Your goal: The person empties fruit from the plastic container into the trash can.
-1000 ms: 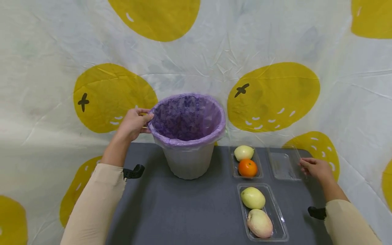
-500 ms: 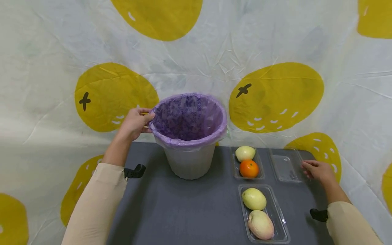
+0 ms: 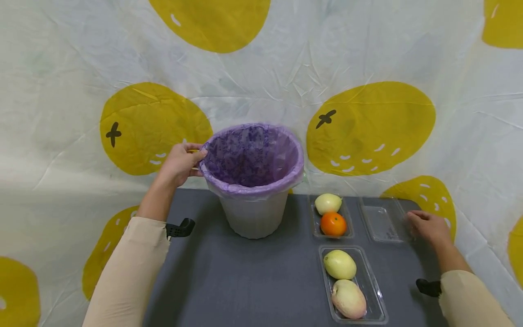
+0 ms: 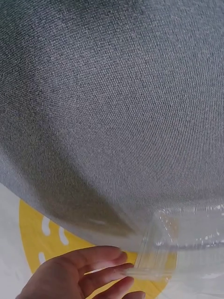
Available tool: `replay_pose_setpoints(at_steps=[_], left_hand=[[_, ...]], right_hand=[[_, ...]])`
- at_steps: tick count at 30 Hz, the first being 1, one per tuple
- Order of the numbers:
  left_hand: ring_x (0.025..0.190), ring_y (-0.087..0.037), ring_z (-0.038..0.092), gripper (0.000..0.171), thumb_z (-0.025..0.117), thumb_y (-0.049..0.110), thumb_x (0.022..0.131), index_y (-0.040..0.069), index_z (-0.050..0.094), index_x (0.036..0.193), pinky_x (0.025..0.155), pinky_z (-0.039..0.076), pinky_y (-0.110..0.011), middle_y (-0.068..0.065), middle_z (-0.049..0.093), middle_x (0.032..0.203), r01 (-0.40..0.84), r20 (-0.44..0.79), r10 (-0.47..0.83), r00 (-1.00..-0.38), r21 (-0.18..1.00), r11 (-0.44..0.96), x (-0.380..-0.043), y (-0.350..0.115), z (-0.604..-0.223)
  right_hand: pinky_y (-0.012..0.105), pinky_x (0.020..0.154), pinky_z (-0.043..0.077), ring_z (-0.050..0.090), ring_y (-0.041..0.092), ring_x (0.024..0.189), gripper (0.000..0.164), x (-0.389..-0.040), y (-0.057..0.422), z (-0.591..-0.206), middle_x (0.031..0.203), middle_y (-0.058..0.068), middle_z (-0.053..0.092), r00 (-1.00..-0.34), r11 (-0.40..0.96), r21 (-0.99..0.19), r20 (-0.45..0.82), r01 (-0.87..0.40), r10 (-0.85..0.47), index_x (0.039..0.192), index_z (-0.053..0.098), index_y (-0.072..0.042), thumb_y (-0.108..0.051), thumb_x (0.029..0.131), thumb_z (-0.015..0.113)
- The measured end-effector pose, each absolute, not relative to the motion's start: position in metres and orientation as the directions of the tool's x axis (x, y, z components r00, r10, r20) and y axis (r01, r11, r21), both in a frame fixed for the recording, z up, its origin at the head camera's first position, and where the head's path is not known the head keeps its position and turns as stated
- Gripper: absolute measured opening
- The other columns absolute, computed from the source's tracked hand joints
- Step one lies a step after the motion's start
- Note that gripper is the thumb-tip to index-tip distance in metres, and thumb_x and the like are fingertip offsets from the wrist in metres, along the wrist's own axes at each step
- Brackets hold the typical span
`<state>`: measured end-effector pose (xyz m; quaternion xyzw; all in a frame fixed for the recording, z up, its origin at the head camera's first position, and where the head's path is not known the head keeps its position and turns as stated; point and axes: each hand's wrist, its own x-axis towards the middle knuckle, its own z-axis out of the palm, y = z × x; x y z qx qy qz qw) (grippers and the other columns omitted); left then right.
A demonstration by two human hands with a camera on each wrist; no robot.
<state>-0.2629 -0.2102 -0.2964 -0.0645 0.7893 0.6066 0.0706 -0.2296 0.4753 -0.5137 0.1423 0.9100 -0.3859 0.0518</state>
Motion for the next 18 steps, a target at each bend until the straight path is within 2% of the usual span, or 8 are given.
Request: replay_pose_setpoints(at_steps=[5, 8, 10, 12, 14, 15, 17, 18], left_hand=[[0.077, -0.011, 0.065, 0.052, 0.056, 0.023, 0.108, 0.003, 0.042, 0.154, 0.067, 0.062, -0.027, -0.009, 0.057, 0.116, -0.183, -0.186, -0.012, -0.982, 0.948, 0.259, -0.263, -0.210, -0.297], [0.077, -0.011, 0.065, 0.052, 0.056, 0.022, 0.108, 0.003, 0.041, 0.155, 0.067, 0.063, -0.027, -0.010, 0.057, 0.118, -0.185, -0.189, -0.006, -0.982, 0.949, 0.257, -0.263, -0.209, -0.297], [0.077, -0.011, 0.065, 0.052, 0.056, 0.022, 0.108, 0.003, 0.041, 0.155, 0.067, 0.063, -0.027, -0.010, 0.057, 0.118, -0.187, -0.192, -0.005, -0.981, 0.949, 0.253, -0.263, -0.209, -0.297], [0.077, -0.011, 0.065, 0.052, 0.056, 0.022, 0.108, 0.004, 0.041, 0.154, 0.067, 0.062, -0.027, -0.010, 0.057, 0.117, -0.187, -0.191, -0.006, -0.982, 0.951, 0.248, -0.263, -0.210, -0.297], [0.077, -0.011, 0.065, 0.052, 0.055, 0.023, 0.108, 0.004, 0.041, 0.155, 0.067, 0.062, -0.027, -0.009, 0.056, 0.116, -0.185, -0.190, -0.005, -0.982, 0.951, 0.247, -0.263, -0.211, -0.298], [0.077, -0.011, 0.064, 0.052, 0.055, 0.023, 0.108, 0.004, 0.041, 0.155, 0.067, 0.062, -0.027, -0.008, 0.056, 0.116, -0.185, -0.190, -0.004, -0.982, 0.951, 0.248, -0.263, -0.211, -0.298], [0.077, -0.011, 0.064, 0.052, 0.055, 0.023, 0.109, 0.005, 0.041, 0.155, 0.066, 0.062, -0.027, -0.008, 0.055, 0.116, -0.184, -0.189, -0.003, -0.982, 0.951, 0.247, -0.263, -0.212, -0.298], [0.076, -0.011, 0.064, 0.052, 0.054, 0.023, 0.109, 0.005, 0.041, 0.156, 0.066, 0.062, -0.027, -0.007, 0.055, 0.116, -0.185, -0.190, -0.003, -0.982, 0.952, 0.245, -0.263, -0.212, -0.298]], right_hand=[[0.018, 0.061, 0.053, 0.058, -0.007, 0.072, 0.078, -0.226, 0.476, -0.509, 0.118, 0.031, 0.068, -0.962, 0.675, -0.690, -0.130, 0.261, 0.239, 0.143, 0.050, 0.013, -0.055, 0.106, 0.047], [0.014, 0.060, 0.051, 0.053, -0.015, 0.071, 0.074, -0.225, 0.476, -0.507, 0.124, 0.036, 0.065, -0.968, 0.673, -0.704, -0.085, 0.225, 0.234, 0.142, 0.050, 0.014, -0.051, 0.107, 0.047], [0.012, 0.060, 0.051, 0.052, -0.018, 0.072, 0.072, -0.224, 0.477, -0.506, 0.114, 0.026, 0.072, -0.973, 0.673, -0.713, -0.059, 0.198, 0.225, 0.142, 0.051, 0.014, -0.050, 0.107, 0.048], [0.012, 0.060, 0.051, 0.052, -0.019, 0.072, 0.071, -0.223, 0.477, -0.503, 0.100, 0.005, 0.076, -0.976, 0.678, -0.713, -0.041, 0.179, 0.214, 0.142, 0.052, 0.012, -0.050, 0.107, 0.050], [0.014, 0.060, 0.050, 0.051, -0.020, 0.073, 0.071, -0.222, 0.475, -0.499, 0.093, -0.017, 0.069, -0.978, 0.692, -0.703, -0.024, 0.165, 0.209, 0.141, 0.055, 0.010, -0.052, 0.106, 0.052], [0.014, 0.060, 0.049, 0.050, -0.021, 0.073, 0.070, -0.221, 0.473, -0.497, 0.091, -0.023, 0.065, -0.978, 0.702, -0.694, -0.017, 0.163, 0.210, 0.141, 0.056, 0.009, -0.052, 0.105, 0.052], [0.014, 0.060, 0.048, 0.047, -0.022, 0.073, 0.069, -0.220, 0.467, -0.492, 0.090, -0.023, 0.065, -0.978, 0.719, -0.678, -0.002, 0.154, 0.208, 0.139, 0.058, 0.008, -0.052, 0.105, 0.053], [0.014, 0.060, 0.048, 0.047, -0.022, 0.073, 0.068, -0.220, 0.463, -0.489, 0.092, -0.019, 0.068, -0.980, 0.722, -0.678, 0.010, 0.141, 0.201, 0.138, 0.059, 0.008, -0.051, 0.105, 0.054]])
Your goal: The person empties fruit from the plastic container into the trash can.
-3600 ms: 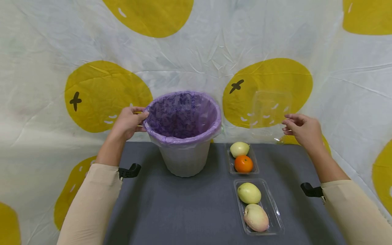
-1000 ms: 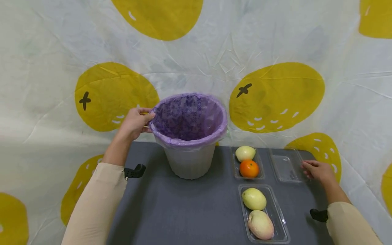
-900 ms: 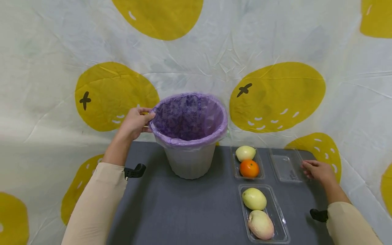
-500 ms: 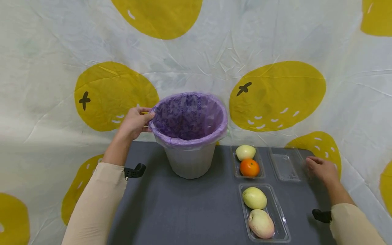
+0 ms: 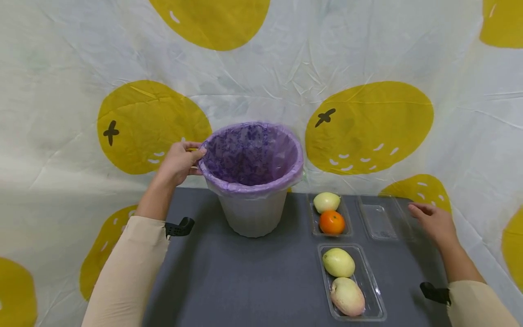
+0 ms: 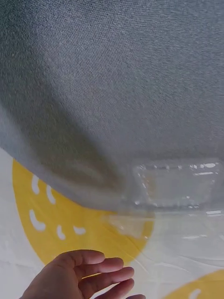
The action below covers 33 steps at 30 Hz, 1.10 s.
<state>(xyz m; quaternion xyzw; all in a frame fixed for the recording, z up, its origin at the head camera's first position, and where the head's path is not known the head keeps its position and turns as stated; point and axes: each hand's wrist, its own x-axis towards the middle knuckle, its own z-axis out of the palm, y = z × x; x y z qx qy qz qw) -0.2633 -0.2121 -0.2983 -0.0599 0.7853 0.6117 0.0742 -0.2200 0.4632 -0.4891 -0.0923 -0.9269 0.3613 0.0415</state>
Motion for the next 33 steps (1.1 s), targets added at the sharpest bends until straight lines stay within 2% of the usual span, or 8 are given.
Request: replay_pose_setpoints(at_steps=[8, 13, 18, 20, 24, 27, 30, 33], left_hand=[[0.076, -0.010, 0.063, 0.054, 0.054, 0.023, 0.109, 0.006, 0.039, 0.157, 0.066, 0.061, -0.026, -0.007, 0.055, 0.115, -0.192, -0.198, 0.001, -0.980, 0.950, 0.246, -0.264, -0.212, -0.298], [0.077, -0.011, 0.064, 0.053, 0.055, 0.023, 0.108, 0.005, 0.040, 0.156, 0.067, 0.062, -0.027, -0.007, 0.056, 0.115, -0.182, -0.186, -0.003, -0.982, 0.953, 0.242, -0.265, -0.211, -0.299], [0.077, -0.010, 0.065, 0.053, 0.054, 0.023, 0.108, 0.005, 0.040, 0.156, 0.066, 0.062, -0.027, -0.008, 0.056, 0.117, -0.178, -0.181, -0.007, -0.983, 0.954, 0.240, -0.264, -0.211, -0.298], [0.077, -0.010, 0.065, 0.054, 0.055, 0.023, 0.108, 0.005, 0.039, 0.156, 0.066, 0.062, -0.027, -0.008, 0.056, 0.117, -0.176, -0.181, -0.002, -0.983, 0.955, 0.239, -0.263, -0.211, -0.298], [0.077, -0.010, 0.064, 0.055, 0.055, 0.024, 0.108, 0.005, 0.038, 0.158, 0.066, 0.062, -0.026, -0.006, 0.056, 0.116, -0.173, -0.179, 0.007, -0.984, 0.956, 0.237, -0.262, -0.210, -0.296], [0.077, -0.010, 0.064, 0.055, 0.054, 0.023, 0.109, 0.005, 0.037, 0.158, 0.067, 0.062, -0.026, -0.006, 0.056, 0.116, -0.176, -0.184, 0.010, -0.983, 0.956, 0.233, -0.262, -0.211, -0.297], [0.077, -0.010, 0.065, 0.054, 0.054, 0.023, 0.109, 0.004, 0.038, 0.157, 0.067, 0.062, -0.027, -0.007, 0.056, 0.115, -0.181, -0.188, 0.011, -0.982, 0.957, 0.225, -0.262, -0.212, -0.298], [0.078, -0.010, 0.065, 0.054, 0.054, 0.022, 0.109, 0.004, 0.038, 0.157, 0.067, 0.063, -0.027, -0.007, 0.055, 0.118, -0.183, -0.190, 0.010, -0.982, 0.958, 0.222, -0.263, -0.212, -0.299]], right_hand=[[0.009, 0.064, 0.052, 0.060, -0.016, 0.076, 0.060, -0.218, 0.433, -0.474, 0.104, 0.011, 0.077, -0.993, 0.718, -0.696, 0.079, 0.010, 0.090, 0.134, 0.061, 0.009, -0.043, 0.106, 0.058], [0.009, 0.067, 0.053, 0.058, -0.019, 0.079, 0.061, -0.218, 0.415, -0.469, 0.122, 0.031, 0.069, -0.997, 0.705, -0.709, 0.061, -0.013, 0.043, 0.139, 0.058, 0.009, -0.044, 0.106, 0.056], [0.007, 0.073, 0.053, 0.057, -0.022, 0.085, 0.066, -0.220, 0.397, -0.464, 0.136, 0.034, 0.060, -1.000, 0.674, -0.739, 0.013, -0.016, -0.010, 0.145, 0.053, 0.006, -0.047, 0.106, 0.054], [0.010, 0.076, 0.056, 0.060, -0.020, 0.087, 0.065, -0.221, 0.390, -0.463, 0.137, 0.034, 0.059, -0.999, 0.650, -0.759, 0.001, -0.026, -0.038, 0.147, 0.051, 0.006, -0.046, 0.107, 0.053], [0.020, 0.083, 0.061, 0.069, -0.008, 0.095, 0.064, -0.226, 0.376, -0.460, 0.138, 0.033, 0.059, -0.996, 0.612, -0.790, -0.023, -0.036, -0.089, 0.149, 0.047, 0.008, -0.041, 0.109, 0.053], [0.027, 0.088, 0.062, 0.074, 0.013, 0.107, 0.063, -0.232, 0.364, -0.459, 0.140, 0.033, 0.058, -0.992, 0.593, -0.805, -0.054, -0.024, -0.113, 0.149, 0.044, 0.010, -0.039, 0.109, 0.052], [0.035, 0.093, 0.061, 0.068, 0.035, 0.120, 0.063, -0.237, 0.354, -0.460, 0.143, 0.035, 0.054, -0.986, 0.572, -0.820, -0.089, -0.007, -0.140, 0.149, 0.042, 0.012, -0.036, 0.110, 0.051], [0.042, 0.098, 0.059, 0.062, 0.044, 0.126, 0.063, -0.244, 0.347, -0.462, 0.145, 0.037, 0.051, -0.977, 0.555, -0.832, -0.134, 0.021, -0.165, 0.150, 0.039, 0.014, -0.034, 0.110, 0.051]])
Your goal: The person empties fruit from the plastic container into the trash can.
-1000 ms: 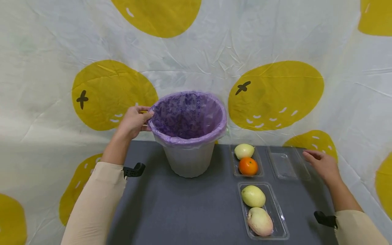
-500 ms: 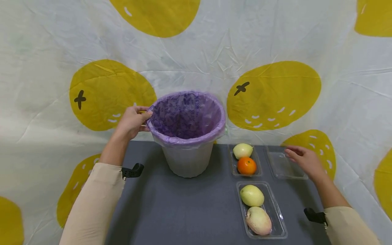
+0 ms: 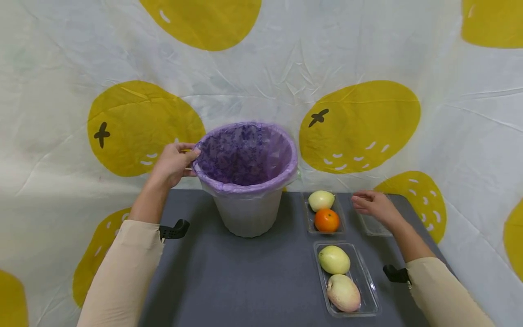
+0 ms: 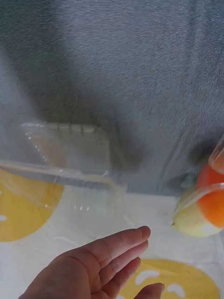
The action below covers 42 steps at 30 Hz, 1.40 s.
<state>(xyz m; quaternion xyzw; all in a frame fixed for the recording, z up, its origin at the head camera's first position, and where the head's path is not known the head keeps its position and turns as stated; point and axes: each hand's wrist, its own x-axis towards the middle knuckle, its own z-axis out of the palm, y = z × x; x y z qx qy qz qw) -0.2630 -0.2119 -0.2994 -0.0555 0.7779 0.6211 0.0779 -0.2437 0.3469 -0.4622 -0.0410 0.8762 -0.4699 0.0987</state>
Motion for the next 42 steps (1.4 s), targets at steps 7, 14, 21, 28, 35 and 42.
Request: replay_pose_setpoints(at_steps=[7, 14, 21, 28, 35, 42], left_hand=[[0.079, -0.011, 0.065, 0.056, 0.054, 0.023, 0.109, 0.005, 0.036, 0.158, 0.068, 0.063, -0.027, -0.006, 0.054, 0.122, -0.190, -0.196, 0.002, -0.981, 0.956, 0.223, -0.262, -0.214, -0.301], [0.079, -0.011, 0.064, 0.057, 0.054, 0.025, 0.108, 0.006, 0.036, 0.159, 0.068, 0.062, -0.026, -0.008, 0.054, 0.122, -0.183, -0.189, 0.003, -0.982, 0.954, 0.236, -0.262, -0.212, -0.299], [0.078, -0.010, 0.063, 0.056, 0.053, 0.024, 0.109, 0.005, 0.036, 0.159, 0.067, 0.061, -0.026, -0.008, 0.053, 0.123, -0.181, -0.188, 0.008, -0.982, 0.956, 0.229, -0.263, -0.212, -0.298], [0.078, -0.010, 0.064, 0.055, 0.054, 0.024, 0.109, 0.005, 0.037, 0.158, 0.066, 0.061, -0.025, -0.008, 0.054, 0.121, -0.180, -0.186, 0.005, -0.983, 0.958, 0.223, -0.262, -0.211, -0.298], [0.077, -0.010, 0.064, 0.056, 0.055, 0.024, 0.108, 0.005, 0.037, 0.158, 0.066, 0.061, -0.026, -0.006, 0.055, 0.117, -0.189, -0.195, 0.007, -0.981, 0.957, 0.220, -0.263, -0.208, -0.296], [0.077, -0.010, 0.064, 0.057, 0.055, 0.024, 0.108, 0.005, 0.036, 0.159, 0.067, 0.062, -0.025, -0.007, 0.055, 0.118, -0.199, -0.204, 0.000, -0.979, 0.955, 0.218, -0.262, -0.208, -0.295]], right_hand=[[0.047, 0.105, 0.054, 0.056, 0.048, 0.132, 0.068, -0.255, 0.338, -0.473, 0.151, 0.039, 0.042, -0.955, 0.540, -0.838, -0.221, 0.083, -0.196, 0.152, 0.033, 0.017, -0.035, 0.111, 0.050], [0.051, 0.106, 0.053, 0.057, 0.049, 0.131, 0.064, -0.266, 0.333, -0.486, 0.148, 0.039, 0.045, -0.945, 0.586, -0.801, -0.273, 0.121, -0.178, 0.149, 0.037, 0.018, -0.032, 0.111, 0.050], [0.047, 0.097, 0.059, 0.064, 0.046, 0.121, 0.053, -0.271, 0.322, -0.495, 0.137, 0.039, 0.056, -0.938, 0.613, -0.776, -0.306, 0.145, -0.165, 0.143, 0.043, 0.021, -0.018, 0.109, 0.055], [0.038, 0.081, 0.064, 0.075, 0.023, 0.089, 0.043, -0.275, 0.317, -0.500, 0.121, 0.034, 0.066, -0.931, 0.626, -0.758, -0.337, 0.180, -0.140, 0.135, 0.052, 0.020, -0.013, 0.107, 0.057], [0.031, 0.069, 0.064, 0.071, 0.011, 0.072, 0.038, -0.276, 0.315, -0.497, 0.104, 0.022, 0.072, -0.922, 0.605, -0.760, -0.373, 0.238, -0.105, 0.130, 0.056, 0.020, -0.009, 0.105, 0.060], [0.030, 0.068, 0.064, 0.071, 0.011, 0.069, 0.030, -0.277, 0.314, -0.495, 0.085, 0.008, 0.072, -0.919, 0.545, -0.795, -0.379, 0.267, -0.103, 0.122, 0.059, 0.023, 0.000, 0.104, 0.058]])
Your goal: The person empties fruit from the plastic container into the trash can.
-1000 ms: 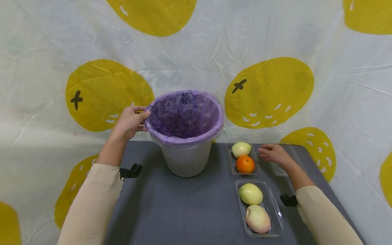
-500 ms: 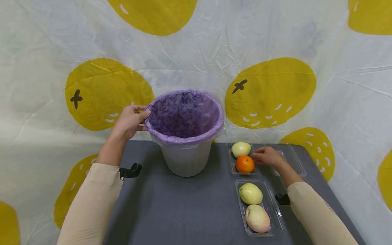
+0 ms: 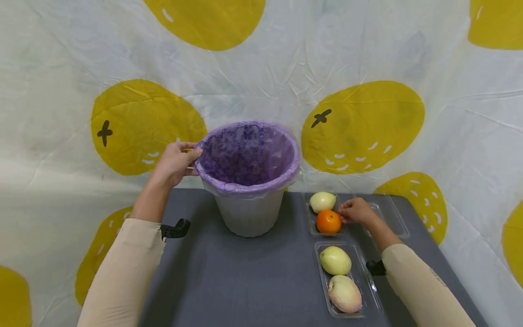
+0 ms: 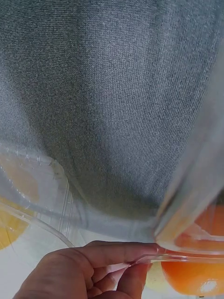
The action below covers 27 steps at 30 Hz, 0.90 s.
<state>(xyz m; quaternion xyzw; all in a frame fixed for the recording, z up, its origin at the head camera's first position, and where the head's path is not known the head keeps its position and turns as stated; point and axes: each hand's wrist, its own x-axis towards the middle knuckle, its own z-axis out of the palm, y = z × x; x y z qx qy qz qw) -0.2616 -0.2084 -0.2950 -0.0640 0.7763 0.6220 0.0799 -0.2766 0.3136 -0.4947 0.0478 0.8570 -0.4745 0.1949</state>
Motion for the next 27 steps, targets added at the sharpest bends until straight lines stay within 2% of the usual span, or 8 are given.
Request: replay_pose_setpoints(at_steps=[6, 10, 16, 27], left_hand=[[0.080, -0.010, 0.063, 0.056, 0.055, 0.023, 0.108, 0.005, 0.037, 0.158, 0.068, 0.062, -0.026, -0.007, 0.054, 0.123, -0.209, -0.216, 0.009, -0.976, 0.955, 0.213, -0.261, -0.207, -0.295], [0.080, -0.010, 0.064, 0.057, 0.055, 0.023, 0.108, 0.005, 0.036, 0.159, 0.069, 0.062, -0.026, -0.007, 0.054, 0.122, -0.205, -0.212, 0.009, -0.977, 0.955, 0.216, -0.260, -0.208, -0.295], [0.080, -0.010, 0.065, 0.057, 0.054, 0.024, 0.109, 0.005, 0.036, 0.159, 0.070, 0.062, -0.026, -0.009, 0.055, 0.124, -0.200, -0.208, 0.011, -0.978, 0.952, 0.231, -0.259, -0.208, -0.294], [0.081, -0.009, 0.065, 0.057, 0.052, 0.024, 0.110, 0.005, 0.034, 0.160, 0.069, 0.062, -0.025, -0.009, 0.054, 0.123, -0.197, -0.206, 0.012, -0.978, 0.950, 0.242, -0.260, -0.210, -0.294]], right_hand=[[0.026, 0.065, 0.063, 0.069, 0.008, 0.068, 0.028, -0.272, 0.315, -0.496, 0.083, 0.006, 0.071, -0.926, 0.516, -0.813, -0.367, 0.270, -0.094, 0.120, 0.060, 0.024, 0.003, 0.103, 0.057], [0.026, 0.065, 0.063, 0.069, 0.009, 0.068, 0.028, -0.271, 0.317, -0.497, 0.080, 0.003, 0.071, -0.932, 0.481, -0.835, -0.350, 0.267, -0.091, 0.120, 0.060, 0.024, 0.003, 0.101, 0.061], [0.027, 0.068, 0.063, 0.069, 0.009, 0.072, 0.030, -0.271, 0.323, -0.494, 0.082, 0.002, 0.072, -0.935, 0.463, -0.852, -0.333, 0.245, -0.118, 0.122, 0.059, 0.024, 0.001, 0.103, 0.059], [0.026, 0.075, 0.063, 0.070, 0.010, 0.077, 0.035, -0.269, 0.329, -0.456, 0.089, 0.003, 0.071, -0.945, 0.470, -0.859, -0.297, 0.201, -0.139, 0.127, 0.057, 0.021, -0.007, 0.105, 0.059]])
